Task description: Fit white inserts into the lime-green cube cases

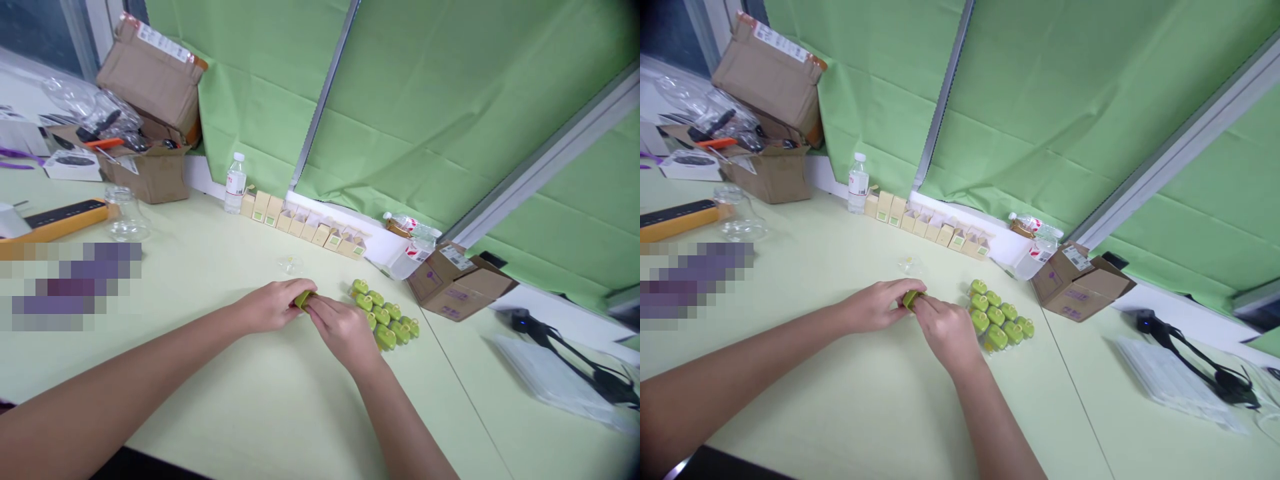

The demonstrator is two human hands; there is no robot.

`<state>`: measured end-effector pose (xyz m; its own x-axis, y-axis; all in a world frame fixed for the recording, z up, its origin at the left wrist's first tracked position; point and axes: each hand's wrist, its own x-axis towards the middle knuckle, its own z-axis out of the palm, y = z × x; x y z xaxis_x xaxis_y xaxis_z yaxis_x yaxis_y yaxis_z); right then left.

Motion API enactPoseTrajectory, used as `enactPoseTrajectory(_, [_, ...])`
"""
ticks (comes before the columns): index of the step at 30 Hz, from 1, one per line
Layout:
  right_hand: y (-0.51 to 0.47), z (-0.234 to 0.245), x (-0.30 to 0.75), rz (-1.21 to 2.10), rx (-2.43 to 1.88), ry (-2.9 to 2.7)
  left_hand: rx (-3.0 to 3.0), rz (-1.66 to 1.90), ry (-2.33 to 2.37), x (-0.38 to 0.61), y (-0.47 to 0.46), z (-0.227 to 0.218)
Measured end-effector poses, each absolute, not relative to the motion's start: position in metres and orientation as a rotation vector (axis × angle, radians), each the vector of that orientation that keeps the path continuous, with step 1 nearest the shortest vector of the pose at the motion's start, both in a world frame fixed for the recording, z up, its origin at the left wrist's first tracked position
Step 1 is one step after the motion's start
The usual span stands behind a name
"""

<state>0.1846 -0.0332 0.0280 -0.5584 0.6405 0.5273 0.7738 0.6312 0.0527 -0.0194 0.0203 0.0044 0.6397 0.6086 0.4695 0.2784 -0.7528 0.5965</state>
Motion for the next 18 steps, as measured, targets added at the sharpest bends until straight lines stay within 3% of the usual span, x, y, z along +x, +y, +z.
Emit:
enactPoseTrajectory(6, [-0.029, 0.02, 0.181, -0.031, -1.245, -1.984, 2.24, 1.033, 0.769, -0.019, 0.022, 0.007])
enactPoseTrajectory(14, [-0.018, 0.013, 0.169, 1.066, -1.152, -1.363, 2.178, 1.094, 0.712, -0.014, 0.016, 0.012])
enactPoseTrajectory(18, [-0.02, 0.017, 0.169, 1.221, -1.089, -1.298, 2.202, 1.063, 0.708, -0.015, 0.013, 0.014])
